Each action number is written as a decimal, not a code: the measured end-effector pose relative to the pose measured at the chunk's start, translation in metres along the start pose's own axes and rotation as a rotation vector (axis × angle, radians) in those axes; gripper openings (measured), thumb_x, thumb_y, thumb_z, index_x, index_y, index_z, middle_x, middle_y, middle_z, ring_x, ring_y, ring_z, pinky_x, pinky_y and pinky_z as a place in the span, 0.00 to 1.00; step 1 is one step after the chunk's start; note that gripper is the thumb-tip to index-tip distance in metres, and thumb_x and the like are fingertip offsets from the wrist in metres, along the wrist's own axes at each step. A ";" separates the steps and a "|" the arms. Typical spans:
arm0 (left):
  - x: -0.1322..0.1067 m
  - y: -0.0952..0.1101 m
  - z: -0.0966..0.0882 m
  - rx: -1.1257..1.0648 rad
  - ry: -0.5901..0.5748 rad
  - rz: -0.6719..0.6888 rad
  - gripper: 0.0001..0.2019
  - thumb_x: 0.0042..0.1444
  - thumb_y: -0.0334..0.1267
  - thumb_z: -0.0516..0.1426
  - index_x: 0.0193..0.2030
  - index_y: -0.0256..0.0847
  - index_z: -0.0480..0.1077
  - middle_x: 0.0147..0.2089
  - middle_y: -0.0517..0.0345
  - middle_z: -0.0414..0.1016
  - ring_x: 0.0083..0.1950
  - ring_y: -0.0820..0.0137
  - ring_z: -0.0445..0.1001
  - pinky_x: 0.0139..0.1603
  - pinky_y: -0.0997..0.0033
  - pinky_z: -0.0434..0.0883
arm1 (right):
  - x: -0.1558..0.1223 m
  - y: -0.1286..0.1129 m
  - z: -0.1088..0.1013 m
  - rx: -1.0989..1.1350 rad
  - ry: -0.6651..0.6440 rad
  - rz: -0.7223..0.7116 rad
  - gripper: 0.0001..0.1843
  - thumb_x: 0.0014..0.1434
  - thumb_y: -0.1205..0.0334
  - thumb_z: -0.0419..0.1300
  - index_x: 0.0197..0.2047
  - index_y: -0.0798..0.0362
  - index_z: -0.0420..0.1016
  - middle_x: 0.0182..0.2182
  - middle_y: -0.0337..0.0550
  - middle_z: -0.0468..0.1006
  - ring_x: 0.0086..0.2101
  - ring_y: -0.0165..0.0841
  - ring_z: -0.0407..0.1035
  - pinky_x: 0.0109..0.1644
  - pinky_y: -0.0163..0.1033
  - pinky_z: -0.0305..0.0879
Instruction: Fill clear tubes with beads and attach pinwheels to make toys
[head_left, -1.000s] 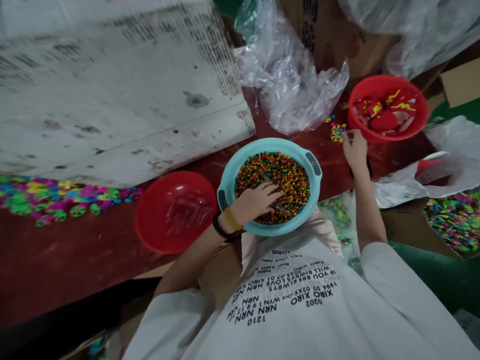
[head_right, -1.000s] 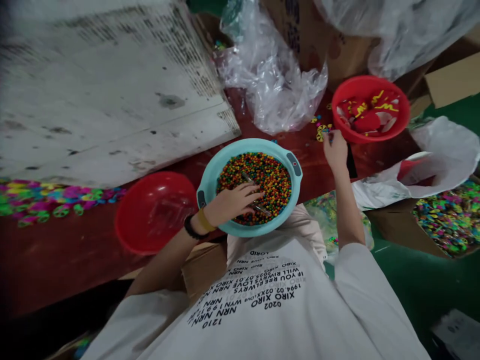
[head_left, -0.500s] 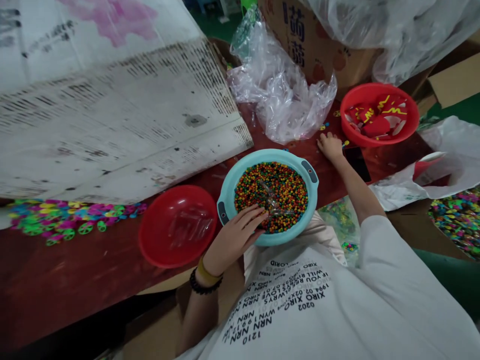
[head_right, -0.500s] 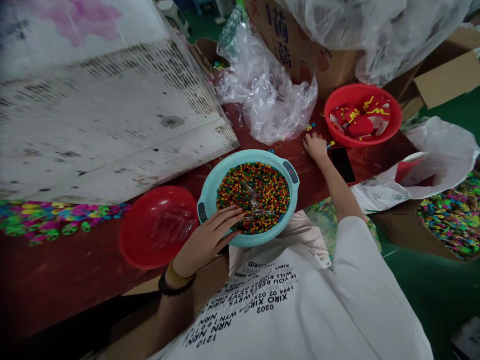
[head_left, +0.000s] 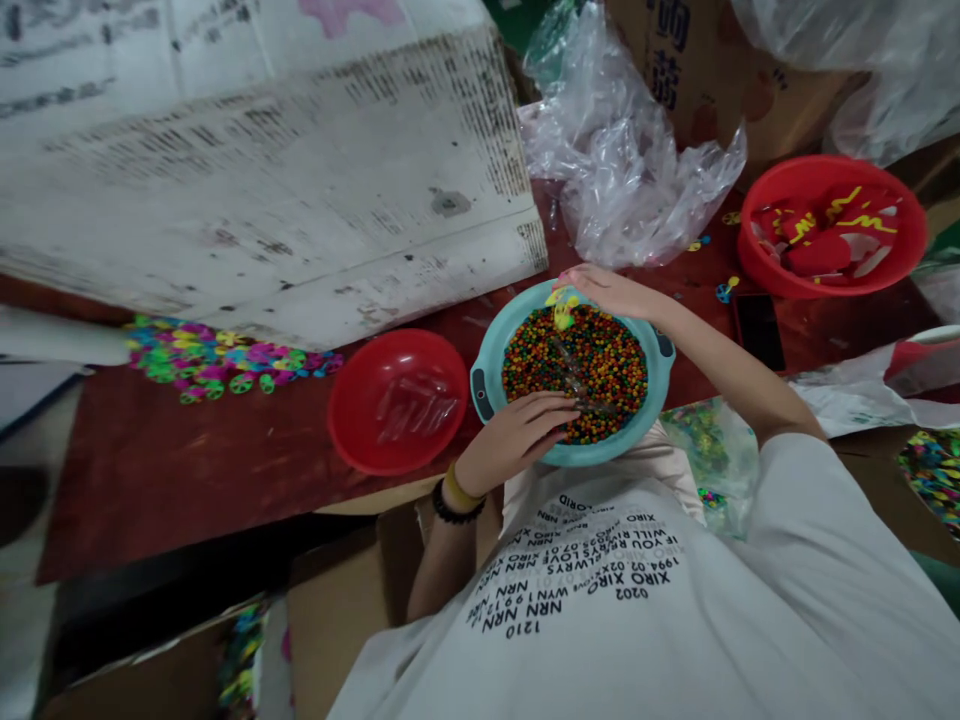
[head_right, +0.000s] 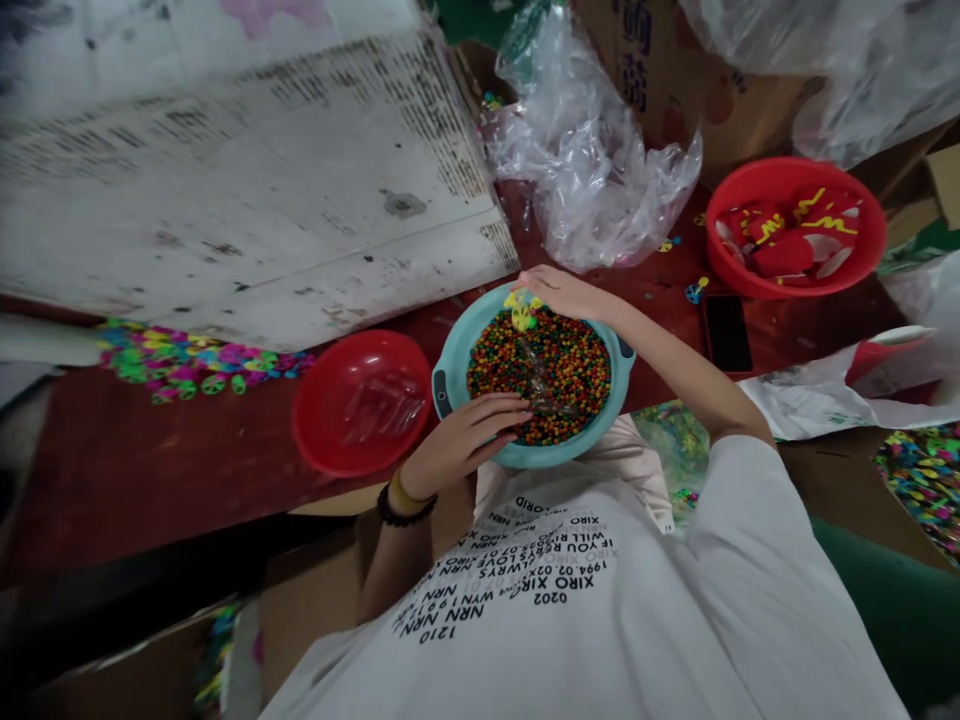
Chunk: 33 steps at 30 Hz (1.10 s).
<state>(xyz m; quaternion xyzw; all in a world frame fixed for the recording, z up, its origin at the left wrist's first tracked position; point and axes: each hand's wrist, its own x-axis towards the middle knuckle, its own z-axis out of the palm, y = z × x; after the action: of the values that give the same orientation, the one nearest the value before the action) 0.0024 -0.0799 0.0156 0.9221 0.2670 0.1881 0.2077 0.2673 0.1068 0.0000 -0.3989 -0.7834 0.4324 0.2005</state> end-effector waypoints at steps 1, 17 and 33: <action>0.001 -0.003 0.003 0.007 -0.014 -0.014 0.16 0.76 0.38 0.54 0.66 0.44 0.68 0.64 0.47 0.78 0.68 0.60 0.76 0.66 0.49 0.79 | 0.001 -0.001 0.006 -0.022 -0.064 -0.007 0.53 0.69 0.21 0.32 0.69 0.49 0.75 0.74 0.53 0.67 0.73 0.51 0.59 0.79 0.59 0.53; 0.011 -0.012 0.041 0.290 -0.405 -0.292 0.09 0.74 0.34 0.55 0.51 0.37 0.78 0.51 0.48 0.81 0.58 0.58 0.76 0.59 0.56 0.75 | -0.064 0.000 0.065 -0.810 -0.490 -0.611 0.15 0.74 0.69 0.55 0.54 0.49 0.82 0.62 0.45 0.81 0.62 0.46 0.69 0.60 0.51 0.69; 0.002 -0.055 0.001 -0.600 0.044 -0.560 0.14 0.71 0.47 0.59 0.54 0.38 0.71 0.55 0.48 0.82 0.53 0.65 0.83 0.59 0.60 0.80 | -0.073 -0.011 0.035 -0.155 -0.266 -0.116 0.17 0.71 0.52 0.61 0.57 0.52 0.77 0.51 0.54 0.83 0.47 0.45 0.78 0.55 0.52 0.74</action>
<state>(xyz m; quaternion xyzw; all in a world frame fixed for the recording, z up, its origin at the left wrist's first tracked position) -0.0182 -0.0371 -0.0113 0.7081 0.4452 0.2133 0.5048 0.2831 0.0270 -0.0075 -0.3066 -0.8557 0.4075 0.0882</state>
